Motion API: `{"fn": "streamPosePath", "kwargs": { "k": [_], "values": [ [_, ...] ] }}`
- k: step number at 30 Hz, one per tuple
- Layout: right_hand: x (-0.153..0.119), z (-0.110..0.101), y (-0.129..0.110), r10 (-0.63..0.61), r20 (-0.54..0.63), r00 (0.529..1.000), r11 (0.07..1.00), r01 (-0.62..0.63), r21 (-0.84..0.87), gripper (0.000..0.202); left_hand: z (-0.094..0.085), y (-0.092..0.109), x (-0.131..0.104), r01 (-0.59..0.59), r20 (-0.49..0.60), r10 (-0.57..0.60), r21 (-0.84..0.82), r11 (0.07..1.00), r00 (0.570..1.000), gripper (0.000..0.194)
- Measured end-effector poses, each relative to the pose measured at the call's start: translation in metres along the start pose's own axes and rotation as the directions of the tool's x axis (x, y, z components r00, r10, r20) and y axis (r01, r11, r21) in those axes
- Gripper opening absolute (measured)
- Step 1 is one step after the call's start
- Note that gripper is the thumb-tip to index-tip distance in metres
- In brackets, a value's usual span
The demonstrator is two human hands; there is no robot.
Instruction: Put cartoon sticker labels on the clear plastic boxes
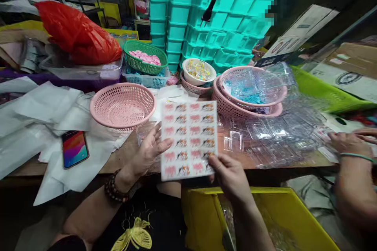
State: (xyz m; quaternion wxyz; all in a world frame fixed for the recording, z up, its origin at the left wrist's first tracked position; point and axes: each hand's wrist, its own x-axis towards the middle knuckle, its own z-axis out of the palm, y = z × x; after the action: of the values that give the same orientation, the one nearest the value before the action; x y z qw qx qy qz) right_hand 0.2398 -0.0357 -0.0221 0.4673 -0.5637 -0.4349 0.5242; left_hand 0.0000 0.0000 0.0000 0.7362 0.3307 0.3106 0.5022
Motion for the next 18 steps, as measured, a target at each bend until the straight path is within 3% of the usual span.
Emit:
{"fn": "streamPosePath", "kwargs": {
  "k": [2,4,7,9,10,11,12,14,15,16,17,18],
  "values": [
    [-0.014,-0.001,-0.004,0.027,0.124,0.992,0.999,-0.021,-0.048,0.040,0.005,-0.004,-0.003,-0.018,-0.068,0.019,0.017,1.000,0.998,0.056],
    [-0.024,0.000,-0.011,0.010,0.171,0.985,0.999,-0.004,-0.036,0.038,0.006,-0.008,-0.008,-0.001,-0.081,0.007,0.075,0.997,0.997,0.053],
    [-0.027,0.010,-0.022,-0.102,0.078,0.992,0.990,0.094,0.101,0.047,-0.001,-0.012,-0.025,0.088,0.007,-0.093,0.244,0.966,0.996,0.051],
    [-0.027,0.022,-0.026,-0.118,0.074,0.990,0.984,0.106,0.146,0.040,-0.012,-0.012,-0.040,0.104,0.049,-0.136,0.403,0.909,0.990,0.046],
    [-0.029,0.030,-0.026,-0.102,0.103,0.989,0.985,0.086,0.149,0.036,-0.017,-0.010,-0.049,0.040,0.032,-0.064,0.492,0.870,0.997,0.044],
    [-0.031,0.039,-0.025,-0.086,0.136,0.987,0.987,0.066,0.146,0.035,-0.023,-0.008,-0.057,-0.075,0.000,0.093,0.588,0.805,0.996,0.045],
    [-0.034,0.048,-0.022,-0.078,0.162,0.984,0.988,0.055,0.143,0.035,-0.028,-0.005,-0.065,-0.213,-0.018,0.314,0.698,0.684,0.949,0.050],
    [-0.043,0.068,-0.012,-0.095,0.190,0.977,0.988,0.070,0.135,0.036,-0.034,0.002,-0.080,-0.380,0.097,0.689,0.884,0.271,0.718,0.073],
    [-0.047,0.077,-0.006,-0.114,0.197,0.974,0.988,0.091,0.123,0.035,-0.036,0.006,-0.086,-0.392,0.222,0.744,0.918,0.058,0.630,0.082],
    [-0.051,0.085,-0.001,-0.135,0.207,0.969,0.988,0.115,0.106,0.033,-0.037,0.009,-0.090,-0.390,0.344,0.709,0.915,-0.104,0.616,0.083],
    [-0.054,0.092,0.004,-0.156,0.224,0.962,0.986,0.140,0.085,0.032,-0.037,0.013,-0.093,-0.408,0.432,0.612,0.893,-0.189,0.662,0.073],
    [-0.056,0.098,0.008,-0.177,0.246,0.953,0.984,0.165,0.069,0.030,-0.038,0.016,-0.094,-0.438,0.473,0.492,0.878,-0.194,0.731,0.054]
  ]
}}
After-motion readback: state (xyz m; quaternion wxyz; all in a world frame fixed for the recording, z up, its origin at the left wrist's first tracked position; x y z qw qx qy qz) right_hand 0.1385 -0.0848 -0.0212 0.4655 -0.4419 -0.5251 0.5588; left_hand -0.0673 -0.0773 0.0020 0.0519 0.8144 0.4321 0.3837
